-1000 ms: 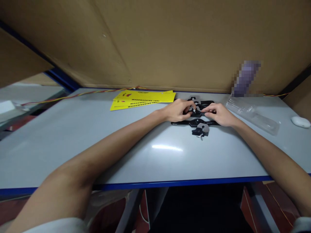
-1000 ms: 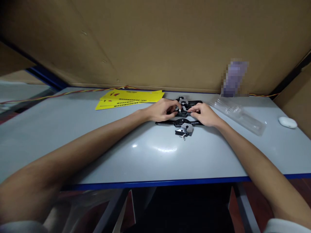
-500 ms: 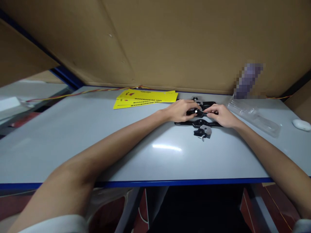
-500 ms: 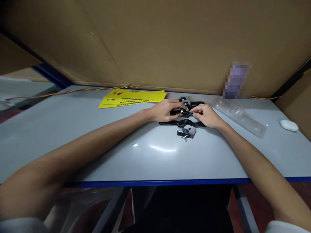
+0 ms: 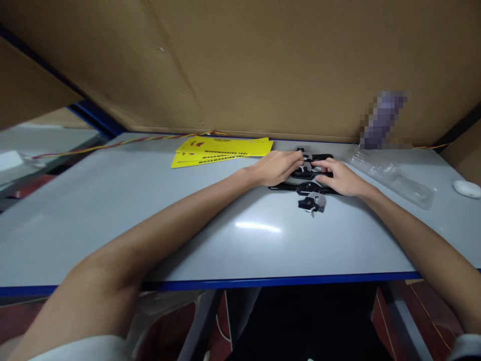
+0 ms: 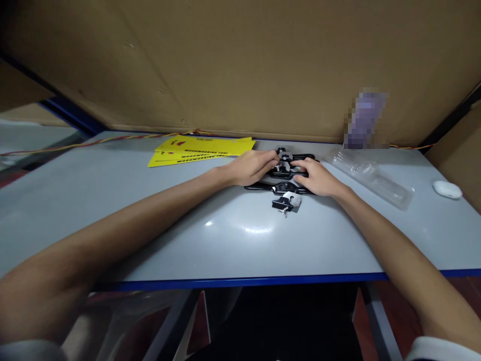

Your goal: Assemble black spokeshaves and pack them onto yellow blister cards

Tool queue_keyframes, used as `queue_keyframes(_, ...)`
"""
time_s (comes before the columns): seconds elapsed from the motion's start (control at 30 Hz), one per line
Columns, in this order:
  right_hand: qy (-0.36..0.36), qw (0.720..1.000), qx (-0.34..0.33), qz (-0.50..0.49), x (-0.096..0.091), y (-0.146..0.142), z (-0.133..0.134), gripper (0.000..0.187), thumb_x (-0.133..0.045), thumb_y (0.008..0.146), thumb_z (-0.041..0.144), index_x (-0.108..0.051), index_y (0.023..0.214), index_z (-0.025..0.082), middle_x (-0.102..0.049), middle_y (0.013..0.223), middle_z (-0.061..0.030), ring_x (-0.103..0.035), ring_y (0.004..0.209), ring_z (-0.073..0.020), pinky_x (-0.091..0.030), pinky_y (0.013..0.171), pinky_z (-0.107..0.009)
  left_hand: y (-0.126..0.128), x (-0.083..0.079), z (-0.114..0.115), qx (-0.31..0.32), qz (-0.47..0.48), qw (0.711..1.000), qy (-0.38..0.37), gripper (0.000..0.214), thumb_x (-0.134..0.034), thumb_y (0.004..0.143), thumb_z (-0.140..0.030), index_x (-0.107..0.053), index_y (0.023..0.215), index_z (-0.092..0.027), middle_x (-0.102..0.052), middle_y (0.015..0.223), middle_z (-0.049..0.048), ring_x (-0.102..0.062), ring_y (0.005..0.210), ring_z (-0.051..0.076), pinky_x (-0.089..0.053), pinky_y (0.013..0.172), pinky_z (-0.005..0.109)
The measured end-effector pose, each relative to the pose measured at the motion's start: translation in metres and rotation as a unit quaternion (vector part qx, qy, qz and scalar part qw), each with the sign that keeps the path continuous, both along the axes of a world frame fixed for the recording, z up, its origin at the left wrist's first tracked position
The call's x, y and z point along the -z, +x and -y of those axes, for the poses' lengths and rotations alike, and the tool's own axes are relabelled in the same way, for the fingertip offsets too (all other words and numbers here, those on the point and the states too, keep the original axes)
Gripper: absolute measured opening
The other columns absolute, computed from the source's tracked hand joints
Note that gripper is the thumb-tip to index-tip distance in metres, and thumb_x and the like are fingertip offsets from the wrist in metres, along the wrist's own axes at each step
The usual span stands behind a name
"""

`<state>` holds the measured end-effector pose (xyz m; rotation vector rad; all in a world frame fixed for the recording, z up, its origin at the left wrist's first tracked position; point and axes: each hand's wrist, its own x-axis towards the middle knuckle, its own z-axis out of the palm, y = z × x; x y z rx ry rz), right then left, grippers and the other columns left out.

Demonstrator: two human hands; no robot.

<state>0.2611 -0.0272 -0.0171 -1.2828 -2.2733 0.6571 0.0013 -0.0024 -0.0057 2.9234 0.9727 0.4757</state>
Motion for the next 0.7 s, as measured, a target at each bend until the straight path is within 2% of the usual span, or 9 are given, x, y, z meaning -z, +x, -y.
queue_keyframes(0.1,0.006,0.999,-0.028,0.023,-0.001,0.000,0.001,0.045,-0.065,0.093,0.029,-0.076,0.137,0.026,-0.063,0.105,-0.0085,-0.061,0.095,-0.0263,-0.050,0.097,-0.045,-0.001,0.003,-0.002,0.013,0.010,1.000,0.009,0.044,-0.027,0.112,-0.044,-0.062,0.102,-0.019,-0.071,0.094,0.0100,-0.065,0.080,0.024,-0.043,0.071,0.034)
queue_keyframes(0.2,-0.004,0.999,-0.043,0.001,-0.002,0.002,0.003,0.049,-0.063,0.094,0.025,-0.072,0.142,0.030,-0.061,0.106,-0.0069,-0.061,0.096,-0.0256,-0.050,0.100,-0.046,-0.002,0.006,-0.003,-0.002,0.030,0.999,0.020,0.044,-0.029,0.111,-0.044,-0.064,0.107,-0.018,-0.073,0.096,0.0099,-0.066,0.080,0.023,-0.043,0.070,0.034)
queue_keyframes(0.4,-0.013,0.996,-0.079,-0.026,-0.002,0.006,0.004,0.041,-0.056,0.096,0.018,-0.084,0.121,0.034,-0.058,0.119,-0.0085,-0.062,0.110,-0.0255,-0.047,0.112,-0.048,-0.002,0.006,-0.004,-0.072,0.055,0.996,0.024,0.044,-0.030,0.109,-0.040,-0.065,0.119,-0.017,-0.075,0.097,0.0105,-0.067,0.082,0.025,-0.044,0.071,0.034)
queue_keyframes(0.47,-0.003,0.997,-0.077,-0.026,-0.002,0.007,0.004,0.043,-0.055,0.096,0.017,-0.083,0.124,0.033,-0.059,0.120,-0.0091,-0.062,0.109,-0.0248,-0.049,0.110,-0.048,-0.003,0.004,-0.007,-0.095,0.059,0.994,0.012,0.043,-0.032,0.107,-0.038,-0.067,0.119,-0.016,-0.075,0.099,0.0112,-0.068,0.085,0.026,-0.046,0.075,0.035)
queue_keyframes(0.6,0.024,0.999,-0.043,-0.009,-0.007,0.007,0.010,0.060,-0.057,0.093,0.019,-0.065,0.151,0.031,-0.067,0.121,-0.0091,-0.064,0.093,-0.0225,-0.056,0.093,-0.045,-0.008,0.000,-0.015,-0.120,0.041,0.992,0.002,0.041,-0.042,0.101,-0.031,-0.070,0.125,-0.015,-0.072,0.110,0.0133,-0.068,0.094,0.027,-0.049,0.081,0.037)
queue_keyframes(0.7,0.093,0.993,-0.019,0.070,-0.017,0.003,0.015,0.055,-0.058,0.096,0.025,-0.065,0.150,0.027,-0.074,0.119,-0.0096,-0.068,0.097,-0.0270,-0.055,0.093,-0.048,-0.012,-0.002,-0.019,-0.101,0.022,0.995,-0.006,0.044,-0.044,0.100,-0.030,-0.071,0.130,-0.015,-0.069,0.118,0.0152,-0.068,0.101,0.028,-0.051,0.088,0.039)
